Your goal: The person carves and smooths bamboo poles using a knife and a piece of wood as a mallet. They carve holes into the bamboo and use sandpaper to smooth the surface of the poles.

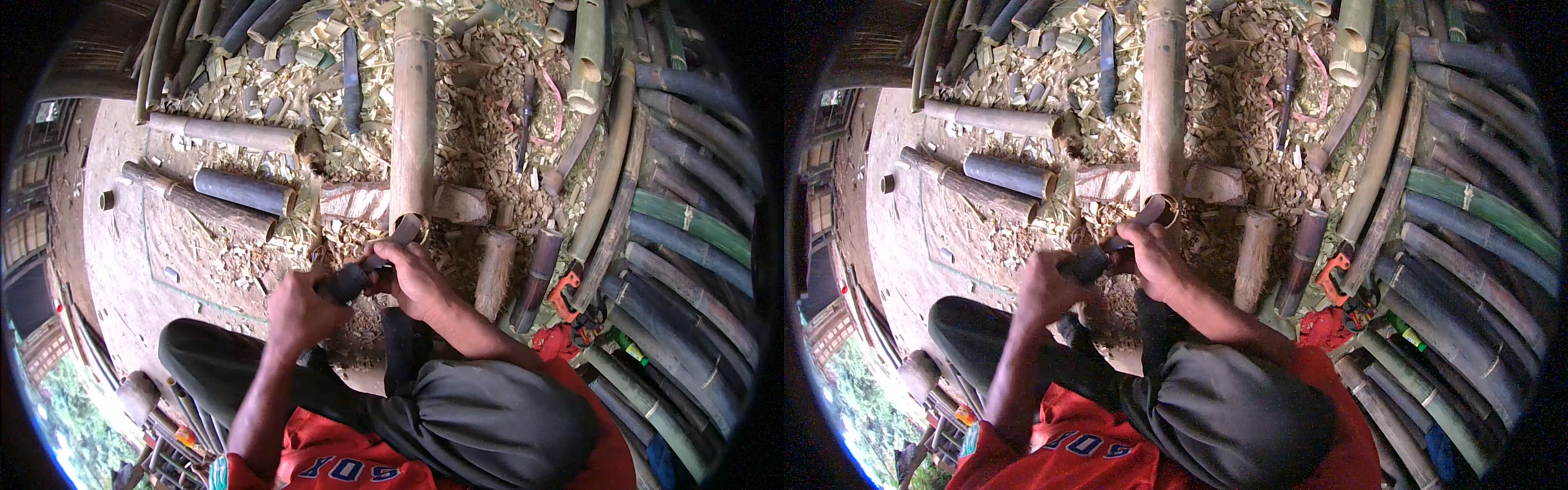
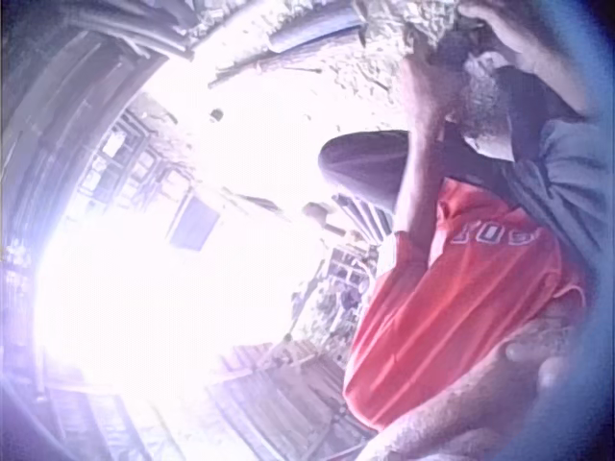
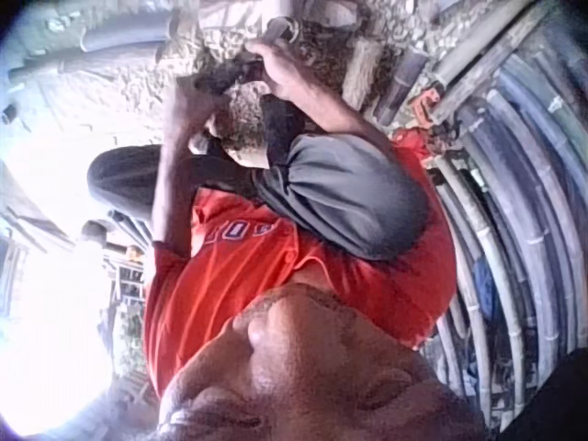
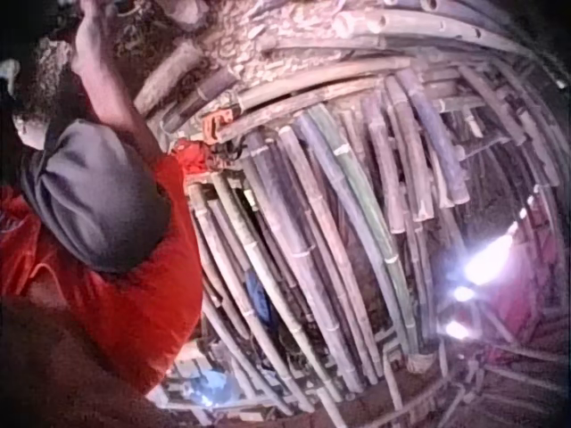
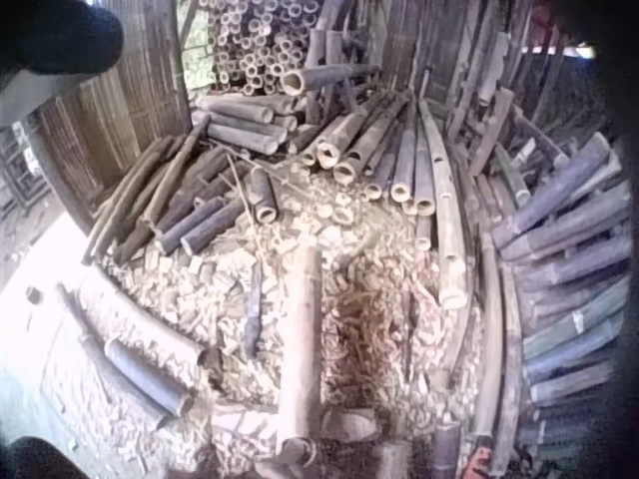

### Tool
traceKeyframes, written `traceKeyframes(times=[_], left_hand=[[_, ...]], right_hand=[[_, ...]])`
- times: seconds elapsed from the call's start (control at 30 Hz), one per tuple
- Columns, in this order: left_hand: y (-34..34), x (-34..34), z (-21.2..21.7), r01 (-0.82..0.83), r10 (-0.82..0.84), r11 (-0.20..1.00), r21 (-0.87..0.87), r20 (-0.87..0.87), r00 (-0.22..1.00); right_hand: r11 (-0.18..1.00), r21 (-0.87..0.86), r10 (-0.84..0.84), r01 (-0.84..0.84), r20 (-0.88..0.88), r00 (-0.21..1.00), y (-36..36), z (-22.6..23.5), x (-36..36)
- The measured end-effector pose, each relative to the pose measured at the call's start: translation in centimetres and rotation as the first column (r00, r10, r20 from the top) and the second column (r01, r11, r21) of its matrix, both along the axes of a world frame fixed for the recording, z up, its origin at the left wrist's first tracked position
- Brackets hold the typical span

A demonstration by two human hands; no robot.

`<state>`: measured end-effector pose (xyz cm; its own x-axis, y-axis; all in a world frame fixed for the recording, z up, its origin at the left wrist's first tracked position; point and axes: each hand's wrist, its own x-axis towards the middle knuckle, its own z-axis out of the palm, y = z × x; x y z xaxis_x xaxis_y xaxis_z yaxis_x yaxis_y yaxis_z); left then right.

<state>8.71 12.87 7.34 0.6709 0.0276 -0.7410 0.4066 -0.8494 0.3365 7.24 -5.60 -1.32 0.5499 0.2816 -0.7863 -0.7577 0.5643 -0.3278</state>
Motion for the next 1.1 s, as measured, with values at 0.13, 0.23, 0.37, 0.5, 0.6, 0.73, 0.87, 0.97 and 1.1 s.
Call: traceKeyframes(times=[0.13,0.23,0.37,0.5,0.6,0.73,0.87,0.97,1.1], left_hand=[[-3.7,6.1,3.9,0.472,-0.538,0.821,0.321,0.161,0.827],[-7.4,6.6,5.3,0.667,-0.765,0.635,0.391,0.196,0.614],[-7.5,4.6,4.2,0.717,-0.854,0.517,0.468,0.228,0.467],[-4.8,2.2,2.9,0.865,-0.860,0.500,-0.040,0.095,0.501],[-6.3,-0.9,2.0,0.903,-0.839,0.342,-0.259,0.348,0.418],[-14.4,-0.2,-3.9,0.946,-0.537,0.321,0.047,0.832,0.141],[-18.4,3.6,-6.4,0.877,-0.716,0.412,-0.248,0.507,0.480],[-17.3,5.0,-5.3,0.690,-0.443,0.561,-0.458,0.539,0.717],[-15.2,5.9,-6.4,0.432,0.048,0.659,-0.615,0.608,0.793]], right_hand=[[0.859,0.392,-0.304,0.328,-0.124,0.945,-1.1,-0.8,-0.2],[0.720,0.520,-0.418,0.460,-0.204,0.885,-1.1,-1.0,-0.3],[0.728,0.559,-0.342,0.398,-0.206,0.917,-0.8,-2.7,-1.5],[0.997,0.050,-0.053,0.051,0.054,0.997,-0.8,-4.8,-7.4],[0.948,-0.282,0.159,-0.150,0.007,0.987,-5.1,-4.0,-9.9],[0.597,-0.748,0.455,-0.290,0.018,0.890,-12.5,-4.0,-9.5],[0.053,-0.962,0.787,-0.269,-0.126,0.604,-16.3,-1.7,-3.4],[-0.235,-0.955,0.900,-0.181,-0.284,0.331,-16.0,0.9,2.4],[-0.479,-0.875,0.878,-0.071,-0.475,-0.064,-11.7,4.5,10.5]])
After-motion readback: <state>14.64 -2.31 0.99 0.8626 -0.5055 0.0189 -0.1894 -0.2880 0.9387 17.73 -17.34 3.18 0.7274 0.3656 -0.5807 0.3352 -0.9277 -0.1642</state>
